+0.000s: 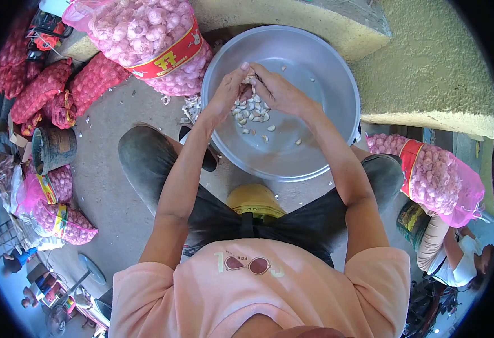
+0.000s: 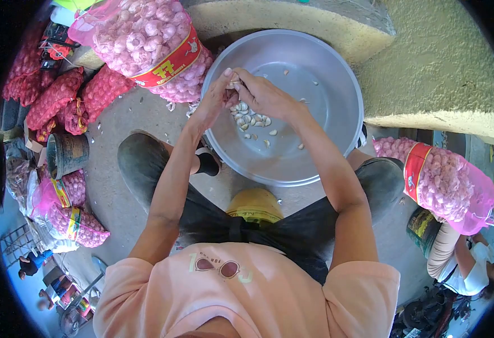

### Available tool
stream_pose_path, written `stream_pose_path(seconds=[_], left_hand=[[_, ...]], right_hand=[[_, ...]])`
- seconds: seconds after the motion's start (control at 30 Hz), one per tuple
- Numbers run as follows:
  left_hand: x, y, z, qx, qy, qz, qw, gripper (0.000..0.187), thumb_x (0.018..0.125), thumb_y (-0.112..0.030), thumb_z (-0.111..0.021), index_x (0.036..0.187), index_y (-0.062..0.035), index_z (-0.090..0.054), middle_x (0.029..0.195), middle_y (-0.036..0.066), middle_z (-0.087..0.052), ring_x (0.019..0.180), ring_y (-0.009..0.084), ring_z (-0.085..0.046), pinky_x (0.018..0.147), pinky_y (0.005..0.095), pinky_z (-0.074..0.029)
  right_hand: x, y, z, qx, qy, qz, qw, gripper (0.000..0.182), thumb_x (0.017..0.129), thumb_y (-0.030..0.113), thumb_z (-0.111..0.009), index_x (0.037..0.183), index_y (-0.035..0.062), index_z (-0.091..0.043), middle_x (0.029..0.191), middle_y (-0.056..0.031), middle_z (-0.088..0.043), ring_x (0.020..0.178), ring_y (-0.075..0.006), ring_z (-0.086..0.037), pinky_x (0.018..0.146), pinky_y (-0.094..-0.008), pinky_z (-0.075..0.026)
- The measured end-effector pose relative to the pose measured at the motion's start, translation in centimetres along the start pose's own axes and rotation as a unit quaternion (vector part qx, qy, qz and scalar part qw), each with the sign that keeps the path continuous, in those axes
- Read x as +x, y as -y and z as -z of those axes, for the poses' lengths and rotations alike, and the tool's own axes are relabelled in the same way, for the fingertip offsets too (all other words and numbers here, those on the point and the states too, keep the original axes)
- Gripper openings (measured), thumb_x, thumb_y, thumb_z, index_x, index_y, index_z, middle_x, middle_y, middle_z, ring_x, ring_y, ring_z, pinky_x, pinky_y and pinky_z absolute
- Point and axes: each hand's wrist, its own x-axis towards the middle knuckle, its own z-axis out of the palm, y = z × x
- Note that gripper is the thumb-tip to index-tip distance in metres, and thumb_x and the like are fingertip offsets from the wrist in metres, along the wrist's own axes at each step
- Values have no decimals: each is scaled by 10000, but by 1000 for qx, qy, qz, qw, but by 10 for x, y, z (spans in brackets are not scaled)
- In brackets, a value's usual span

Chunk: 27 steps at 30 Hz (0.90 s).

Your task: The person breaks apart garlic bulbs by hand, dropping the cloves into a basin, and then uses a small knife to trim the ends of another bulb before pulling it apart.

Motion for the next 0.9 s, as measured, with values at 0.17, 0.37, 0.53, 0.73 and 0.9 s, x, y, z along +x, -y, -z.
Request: stream_pose_path(seconds=[0.17,0.37,0.53,0.73,0.9], left_hand=[[0,2,-1,-48,20,2,999,409,971,-491,-407,909,-118,-562,707,-58,-468,592,34,-386,523,202,-288],[-1,6,-12,-107,-10,40,993,389,972,-478,-411,924,-125,-565,724,-63,-487,606,31,-391,539,203,-295],[0,18,-14,-138,-20,33,990,372,969,-474,-419,874,-140,-551,691,-64,-456,561,45,-337,525,210,-275],[0,23,-12,-142,-9,44,989,350,964,-473,-429,867,-151,-529,681,-65,-427,541,53,-302,525,212,-276],[1,23,-13,-154,1,54,987,313,969,-435,-428,892,-145,-520,689,-63,-425,557,56,-306,535,219,-284]], right_hand=[[-2,-16,-17,-70,-79,-60,993,235,924,116,-427,1122,-3,-383,744,-238,-622,700,-416,-626,630,-469,-486],[-5,-20,-25,-60,-116,-58,990,255,906,137,-447,1096,-25,-394,706,-250,-599,681,-437,-606,620,-493,-469],[-6,-25,-33,-53,-147,-77,985,227,911,147,-442,1042,-39,-445,735,-253,-609,681,-432,-611,625,-485,-477],[-7,-28,-37,-23,-158,-82,984,242,932,166,-404,1041,-42,-464,772,-233,-635,694,-358,-651,649,-420,-511],[-7,-30,-36,-55,-187,-76,978,267,944,212,-408,977,-42,-485,754,-245,-623,701,-421,-625,652,-455,-499]])
